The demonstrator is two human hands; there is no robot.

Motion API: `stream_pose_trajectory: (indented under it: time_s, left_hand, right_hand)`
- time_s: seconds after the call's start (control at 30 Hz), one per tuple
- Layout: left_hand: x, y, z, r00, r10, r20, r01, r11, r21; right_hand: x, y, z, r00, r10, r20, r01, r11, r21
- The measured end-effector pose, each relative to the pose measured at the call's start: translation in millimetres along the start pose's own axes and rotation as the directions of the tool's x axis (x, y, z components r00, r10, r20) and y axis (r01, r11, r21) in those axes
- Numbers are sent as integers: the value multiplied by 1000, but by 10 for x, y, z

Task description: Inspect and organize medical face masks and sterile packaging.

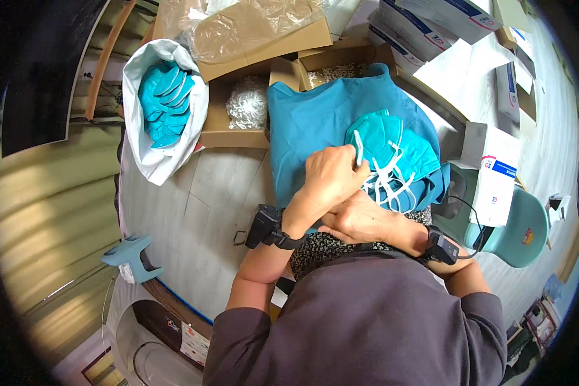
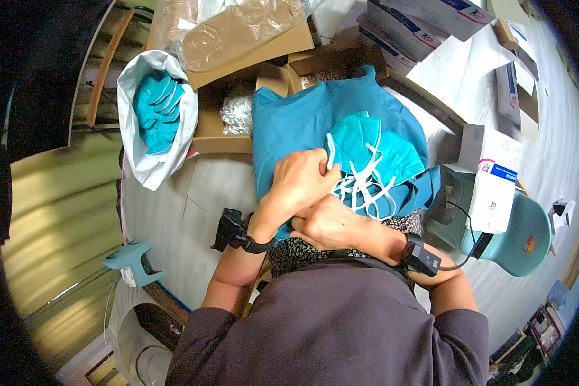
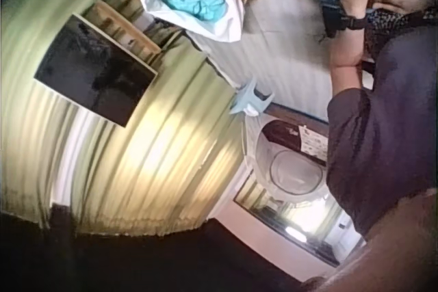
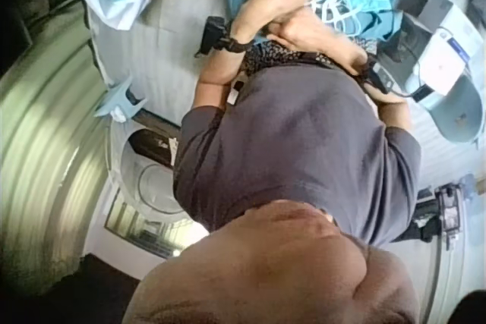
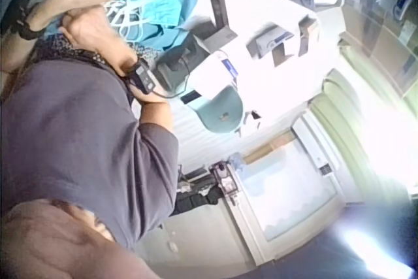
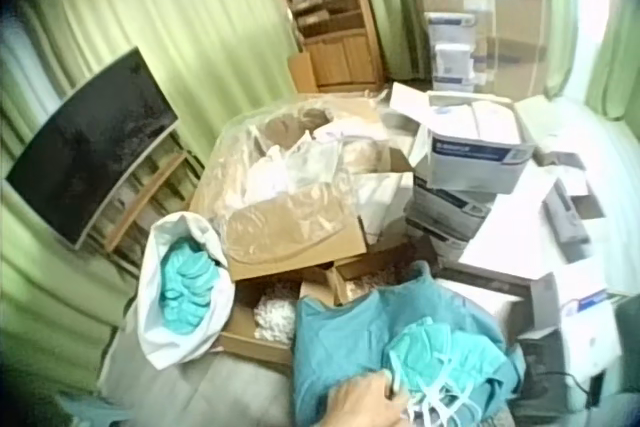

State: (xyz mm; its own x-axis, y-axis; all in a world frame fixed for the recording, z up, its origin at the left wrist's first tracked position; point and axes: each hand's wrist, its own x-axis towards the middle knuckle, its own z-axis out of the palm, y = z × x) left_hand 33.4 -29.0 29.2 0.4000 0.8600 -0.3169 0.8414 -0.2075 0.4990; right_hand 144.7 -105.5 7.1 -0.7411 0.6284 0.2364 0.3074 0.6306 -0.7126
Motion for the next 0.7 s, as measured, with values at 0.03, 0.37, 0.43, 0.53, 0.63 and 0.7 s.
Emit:
stream_pose_trajectory:
  time_s: [0.03, 0.37, 0.43, 0.53, 0.63, 0.7]
  left_hand:
    - [-13, -42, -10, 999, -28, -30, 25, 995, -94]
    - [-217, -342, -336, 872, -279, -403, -187, 571, -800]
    - [-272, -274, -392, 883, -314, -348, -119, 569, -814]
    - [-276, -178, -321, 866, -328, -378, -144, 559, -816]
    - [-277, -78, -277, 851, -263, -454, -200, 638, -743]
    - [-291, -71, -240, 850, -194, -490, -210, 729, -651]
  right_hand:
    - [21, -18, -18, 998, -56, -5, 55, 998, -33]
    - [-2, -211, -449, 907, -85, -412, 11, 984, -177]
    - [90, -151, -516, 841, 79, -535, -188, 970, -152]
    - [267, -100, -548, 740, 315, -594, -337, 938, 76]
    - [315, 37, -545, 758, 298, -581, -347, 937, 29]
    - [252, 137, -506, 756, 309, -577, -319, 944, 88]
